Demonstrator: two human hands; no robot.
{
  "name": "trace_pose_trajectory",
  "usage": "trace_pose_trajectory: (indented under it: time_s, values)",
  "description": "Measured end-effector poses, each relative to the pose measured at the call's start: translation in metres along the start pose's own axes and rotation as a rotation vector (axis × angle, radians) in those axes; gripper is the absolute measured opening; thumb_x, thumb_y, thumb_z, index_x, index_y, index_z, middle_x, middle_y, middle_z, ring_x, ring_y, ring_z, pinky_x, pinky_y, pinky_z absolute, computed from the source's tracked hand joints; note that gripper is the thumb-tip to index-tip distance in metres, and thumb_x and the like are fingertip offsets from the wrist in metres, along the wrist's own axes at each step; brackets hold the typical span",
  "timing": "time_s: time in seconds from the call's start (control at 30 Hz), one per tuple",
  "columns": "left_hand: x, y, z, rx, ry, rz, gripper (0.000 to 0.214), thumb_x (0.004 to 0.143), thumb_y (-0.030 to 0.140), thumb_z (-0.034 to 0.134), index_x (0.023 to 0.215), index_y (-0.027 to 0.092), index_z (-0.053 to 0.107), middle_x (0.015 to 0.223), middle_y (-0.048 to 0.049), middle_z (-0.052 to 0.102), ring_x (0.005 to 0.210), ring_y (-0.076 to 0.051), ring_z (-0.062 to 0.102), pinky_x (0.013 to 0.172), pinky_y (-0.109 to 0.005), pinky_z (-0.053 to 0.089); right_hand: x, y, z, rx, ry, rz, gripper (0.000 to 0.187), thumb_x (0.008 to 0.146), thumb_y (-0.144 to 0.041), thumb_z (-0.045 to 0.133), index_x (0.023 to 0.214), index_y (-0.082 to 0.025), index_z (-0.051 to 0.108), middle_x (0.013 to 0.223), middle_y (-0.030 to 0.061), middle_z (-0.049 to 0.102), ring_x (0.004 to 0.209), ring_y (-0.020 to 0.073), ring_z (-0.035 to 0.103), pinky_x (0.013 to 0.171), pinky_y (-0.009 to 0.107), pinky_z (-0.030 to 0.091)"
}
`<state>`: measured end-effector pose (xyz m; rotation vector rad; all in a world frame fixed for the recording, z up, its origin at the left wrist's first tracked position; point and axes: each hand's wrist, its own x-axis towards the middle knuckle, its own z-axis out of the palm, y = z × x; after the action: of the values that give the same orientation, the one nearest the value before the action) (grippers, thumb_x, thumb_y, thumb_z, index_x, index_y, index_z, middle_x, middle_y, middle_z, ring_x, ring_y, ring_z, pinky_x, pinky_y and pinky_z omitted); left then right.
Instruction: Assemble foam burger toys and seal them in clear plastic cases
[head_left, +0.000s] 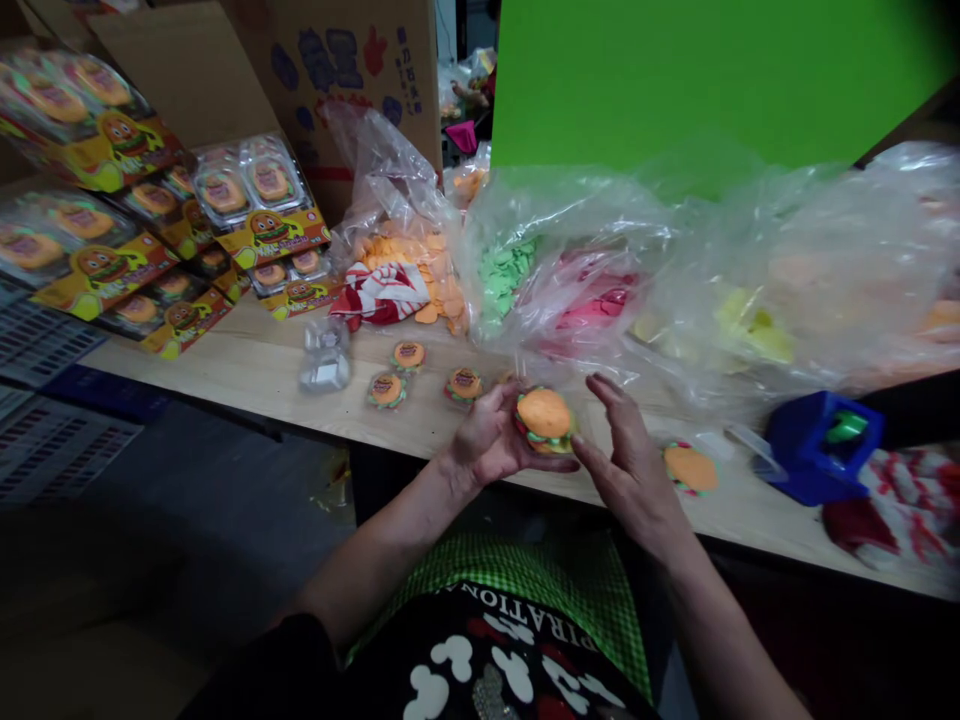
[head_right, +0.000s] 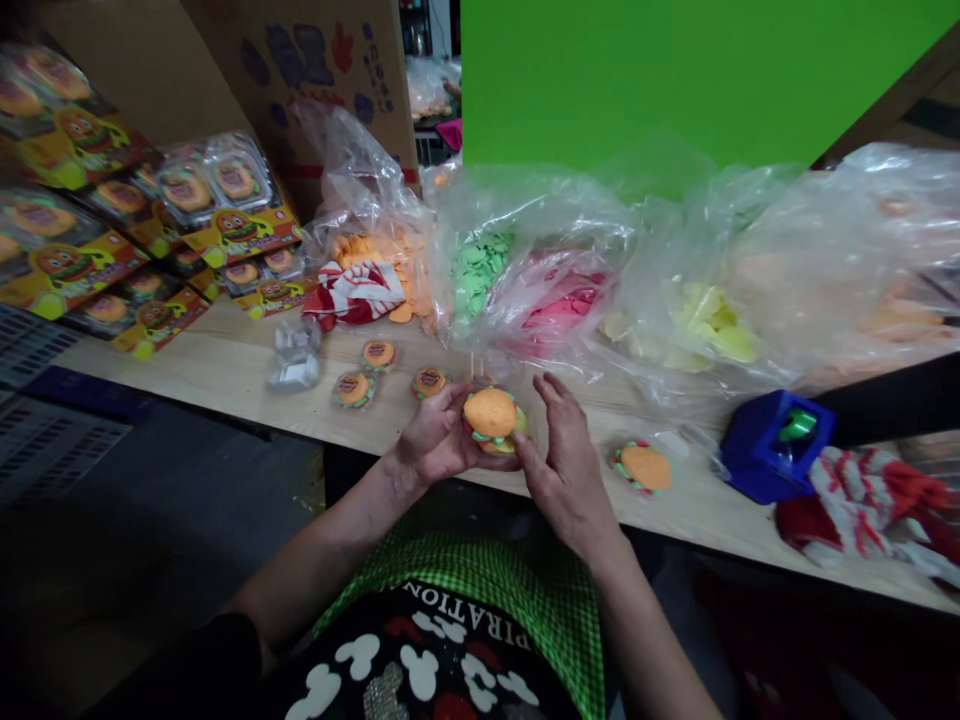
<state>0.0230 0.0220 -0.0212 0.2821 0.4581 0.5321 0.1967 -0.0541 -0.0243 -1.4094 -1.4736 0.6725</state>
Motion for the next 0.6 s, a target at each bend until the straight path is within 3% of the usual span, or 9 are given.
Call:
trace_pose_trajectory:
  time_s: [0.1, 0.23, 0.4, 0.6]
  values:
    - [-0.002, 0.001, -0.001, -0.012, -0.046, -0.006, 0.034, 0.091, 0.037, 0.048, 0.108, 0.014, 0.066, 0.105, -0.0148, 0.073, 0.101, -0.032, 0.069, 0.099, -0.060, 0.047, 0.007, -0.014, -0.010, -0.076, -0.099, -0.110, 0.053, 0.094, -0.038, 0.058, 0.145, -0.030, 0.049, 0.152, 0.0092, 0.048, 0.143, 0.0286, 0.040, 0.120, 0.057, 0.028]
    - [-0.004, 0.001, -0.003, 0.001, -0.096, 0.026, 0.028, 0.088, 0.029, 0.053, 0.106, 0.013, 0.067, 0.105, -0.0149, 0.074, 0.103, -0.030, 0.069, 0.103, -0.057, 0.045, 0.017, -0.015, -0.015, 0.087, -0.125, 0.017, 0.047, 0.093, -0.042, 0.061, 0.138, -0.030, 0.055, 0.149, 0.0090, 0.050, 0.136, 0.0294, 0.048, 0.107, 0.051, 0.046]
    - [-0.002, -0.002, -0.010, 0.098, -0.068, 0.098, 0.030, 0.083, 0.015, 0.060, 0.112, 0.014, 0.067, 0.113, -0.0133, 0.072, 0.100, -0.027, 0.071, 0.098, -0.052, 0.051, 0.013, -0.010, -0.009, 0.268, -0.061, 0.139, 0.044, 0.090, -0.042, 0.066, 0.132, -0.030, 0.060, 0.138, 0.0078, 0.060, 0.131, 0.0281, 0.054, 0.105, 0.048, 0.048]
    - [-0.001, 0.003, -0.014, 0.161, -0.080, 0.094, 0.034, 0.084, 0.035, 0.065, 0.112, 0.016, 0.067, 0.117, -0.0144, 0.070, 0.100, -0.030, 0.070, 0.084, -0.046, 0.058, 0.002, -0.010, -0.014, 0.091, 0.066, 0.056, 0.033, 0.093, -0.035, 0.058, 0.125, -0.031, 0.065, 0.135, 0.0075, 0.061, 0.125, 0.0278, 0.057, 0.103, 0.051, 0.049]
